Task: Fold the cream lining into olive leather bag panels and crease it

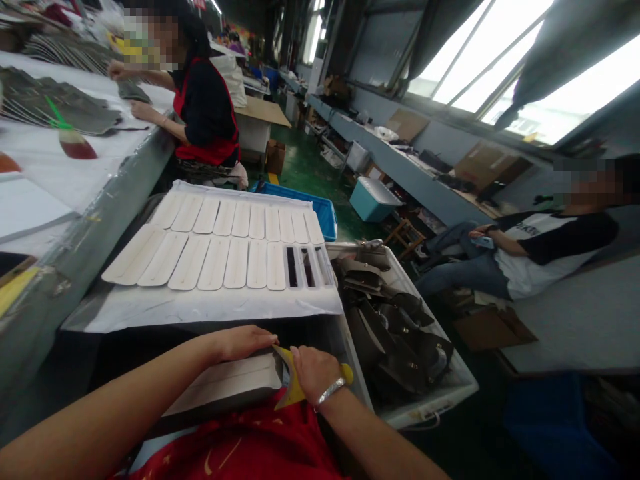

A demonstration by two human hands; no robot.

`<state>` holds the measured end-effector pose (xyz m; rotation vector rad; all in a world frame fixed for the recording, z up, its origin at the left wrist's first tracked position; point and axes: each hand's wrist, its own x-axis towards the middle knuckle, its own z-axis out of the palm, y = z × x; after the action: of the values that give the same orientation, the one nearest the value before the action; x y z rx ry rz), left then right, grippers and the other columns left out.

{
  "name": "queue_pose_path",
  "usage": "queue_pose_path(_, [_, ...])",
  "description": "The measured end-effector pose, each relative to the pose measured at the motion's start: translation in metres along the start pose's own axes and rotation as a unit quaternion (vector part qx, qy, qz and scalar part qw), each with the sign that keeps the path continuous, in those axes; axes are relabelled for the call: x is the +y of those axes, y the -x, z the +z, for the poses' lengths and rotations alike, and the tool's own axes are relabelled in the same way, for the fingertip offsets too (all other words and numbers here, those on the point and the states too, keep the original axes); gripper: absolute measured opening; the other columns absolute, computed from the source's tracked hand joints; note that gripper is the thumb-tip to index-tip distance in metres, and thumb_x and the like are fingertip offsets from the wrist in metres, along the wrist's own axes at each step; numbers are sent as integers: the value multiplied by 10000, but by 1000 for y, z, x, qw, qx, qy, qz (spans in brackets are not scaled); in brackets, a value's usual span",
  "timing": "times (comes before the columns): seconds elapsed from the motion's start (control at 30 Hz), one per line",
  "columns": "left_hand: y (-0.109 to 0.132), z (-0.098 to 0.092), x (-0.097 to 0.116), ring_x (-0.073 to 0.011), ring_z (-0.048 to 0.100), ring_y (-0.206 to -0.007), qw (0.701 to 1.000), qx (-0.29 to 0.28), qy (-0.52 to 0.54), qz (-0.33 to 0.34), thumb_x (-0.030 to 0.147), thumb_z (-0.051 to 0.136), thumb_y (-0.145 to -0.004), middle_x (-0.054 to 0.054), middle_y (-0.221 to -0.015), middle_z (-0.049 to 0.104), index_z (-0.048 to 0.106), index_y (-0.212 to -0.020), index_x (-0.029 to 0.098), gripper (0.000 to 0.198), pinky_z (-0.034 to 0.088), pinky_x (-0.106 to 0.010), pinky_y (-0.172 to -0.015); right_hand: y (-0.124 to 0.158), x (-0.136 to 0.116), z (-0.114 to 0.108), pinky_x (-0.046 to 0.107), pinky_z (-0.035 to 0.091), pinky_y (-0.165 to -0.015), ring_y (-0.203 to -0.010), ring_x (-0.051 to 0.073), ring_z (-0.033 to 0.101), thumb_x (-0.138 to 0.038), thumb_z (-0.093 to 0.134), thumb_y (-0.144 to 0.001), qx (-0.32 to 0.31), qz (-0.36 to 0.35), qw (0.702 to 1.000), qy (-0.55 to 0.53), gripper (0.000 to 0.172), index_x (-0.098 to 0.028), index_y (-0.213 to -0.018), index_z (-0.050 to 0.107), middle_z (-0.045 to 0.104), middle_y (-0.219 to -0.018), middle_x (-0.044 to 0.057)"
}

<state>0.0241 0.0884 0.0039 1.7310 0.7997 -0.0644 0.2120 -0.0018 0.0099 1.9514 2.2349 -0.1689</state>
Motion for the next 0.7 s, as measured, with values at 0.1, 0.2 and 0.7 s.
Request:
queue_pose_path(0.1, [-9,5,0,-199,574,-967,1000,-10,2,-14,644,217,-842,-25,-1038,663,645,-1042,189,656,386,-269,-882,0,-2,5,252,461,-573,-690,192,651,-307,287,-950,20,4,1000,1,381,-187,-802,616,666,-735,52])
queue_pose_path(0.2, [-18,10,-2,-206,594,-862,999,-25,-6,-30,670,237,-821,-32,-910,682,672,-938,172,671,420,-276,-786,3,-4,4,244,471,-556,-673,193,657,-283,307,-943,13,0,1000,5,373,-169,-784,624,671,-702,73])
queue_pose_path(0.7, [-17,15,3,-203,596,-889,997,-64,-20,-27,574,294,-862,-17,-971,672,636,-1025,195,537,439,-263,-768,19,-18,-1,324,503,-578,-700,240,668,-279,177,-955,-91,35,995,-31,451,-171,-859,604,678,-758,104])
